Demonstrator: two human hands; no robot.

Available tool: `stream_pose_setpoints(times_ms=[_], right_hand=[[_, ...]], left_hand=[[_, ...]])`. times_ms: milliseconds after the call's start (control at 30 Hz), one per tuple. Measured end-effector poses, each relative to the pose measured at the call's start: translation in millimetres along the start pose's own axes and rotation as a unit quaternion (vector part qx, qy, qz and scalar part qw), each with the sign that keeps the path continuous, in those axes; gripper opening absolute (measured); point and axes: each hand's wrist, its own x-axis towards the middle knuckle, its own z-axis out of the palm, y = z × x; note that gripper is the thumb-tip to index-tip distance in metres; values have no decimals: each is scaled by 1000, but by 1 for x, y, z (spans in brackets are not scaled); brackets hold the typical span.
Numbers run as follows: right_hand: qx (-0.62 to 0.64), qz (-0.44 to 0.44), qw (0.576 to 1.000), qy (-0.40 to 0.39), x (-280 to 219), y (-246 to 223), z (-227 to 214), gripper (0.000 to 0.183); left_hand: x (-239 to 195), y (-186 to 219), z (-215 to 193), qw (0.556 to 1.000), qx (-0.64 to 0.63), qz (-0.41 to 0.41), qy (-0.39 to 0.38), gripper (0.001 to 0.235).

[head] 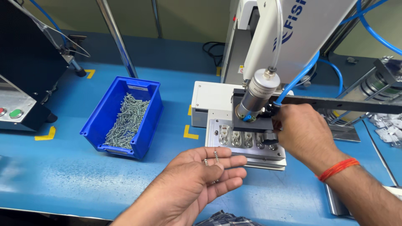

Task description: The person picks small metal springs from a blue bin and places them into slots on a metal fixture. They repeatedly insert springs, adjust the fixture, and continue the process throughout the clip.

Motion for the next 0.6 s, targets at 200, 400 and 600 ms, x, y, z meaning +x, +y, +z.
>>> stream_pose_setpoints(times_ms=[200,400,600], right_hand=[[98,1,995,-18,-12,10,-30,33],[0,120,993,-19,-54,20,-45,32],[181,226,957,-30,-78,18,-11,30]], left_hand=[[-7,9,21,992,119,-30,42,43],[-1,10,32,989,147,-23,-3,42],[2,2,7,993,85,-52,66,37]])
